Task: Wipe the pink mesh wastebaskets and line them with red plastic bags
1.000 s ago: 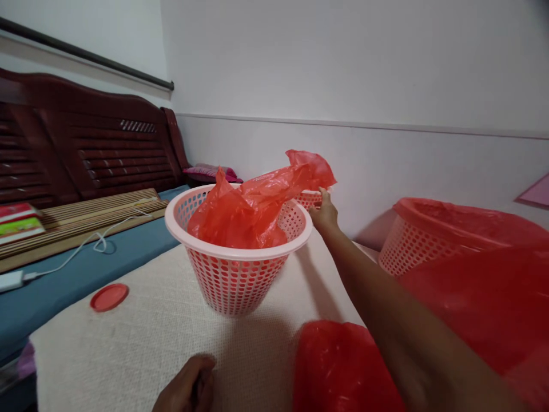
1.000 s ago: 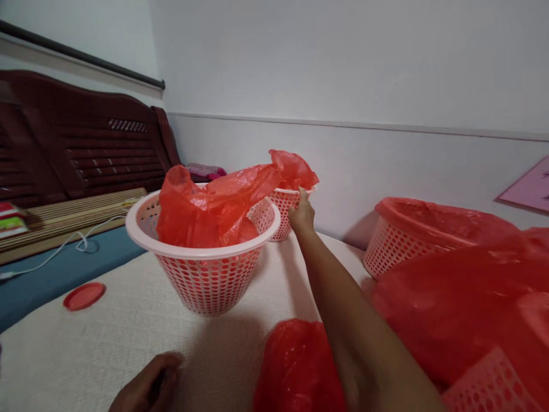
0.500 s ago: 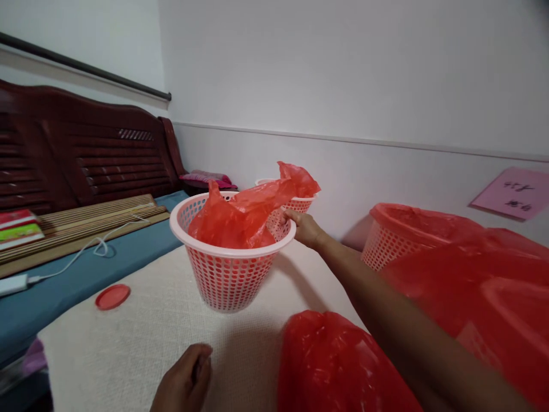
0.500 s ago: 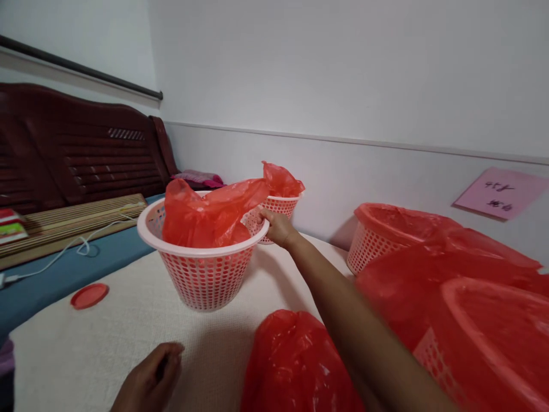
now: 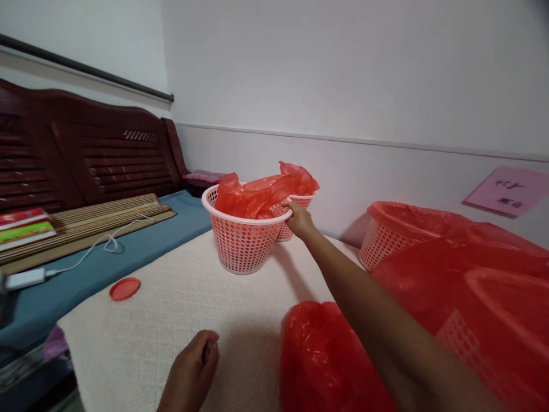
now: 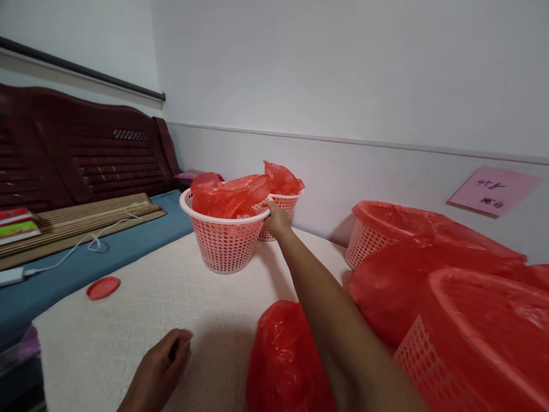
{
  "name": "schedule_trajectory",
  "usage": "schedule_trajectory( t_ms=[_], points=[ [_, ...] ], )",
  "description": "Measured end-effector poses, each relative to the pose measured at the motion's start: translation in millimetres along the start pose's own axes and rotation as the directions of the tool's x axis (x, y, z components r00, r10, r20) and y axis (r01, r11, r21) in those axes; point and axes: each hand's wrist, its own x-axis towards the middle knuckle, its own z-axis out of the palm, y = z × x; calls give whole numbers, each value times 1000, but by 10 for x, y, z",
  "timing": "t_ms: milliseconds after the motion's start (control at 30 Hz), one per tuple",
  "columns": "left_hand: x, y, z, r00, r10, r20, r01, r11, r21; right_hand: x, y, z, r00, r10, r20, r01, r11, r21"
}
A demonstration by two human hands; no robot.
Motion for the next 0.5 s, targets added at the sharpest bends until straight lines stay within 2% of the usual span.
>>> schedule_trajectory(
  t_ms=[133,267,400,467,500],
  points=[
    [-1,24,-18,1000,22,-11,-21,1000,14,-177,-133,-31,999,30,-26,-28,997,76],
    [-10,53,-33,1000,7,-27,-6,1000,21,-519,-381,2,993,101,-64,-91,985,147],
    [-9,31,-33,1000,19,-18,-19,1000,18,-1044,-809,-87,995,104,1,-103,978,182],
    [7,-17,-26,1000,16,-18,-15,1000,27,-1418,-1080,-247,998,51,37,-57,980,192],
    [19,-50,-22,1000,14,-21,-13,999,36,-1638,-1208,-345,995,-9,97,-14,972,233]
  ],
)
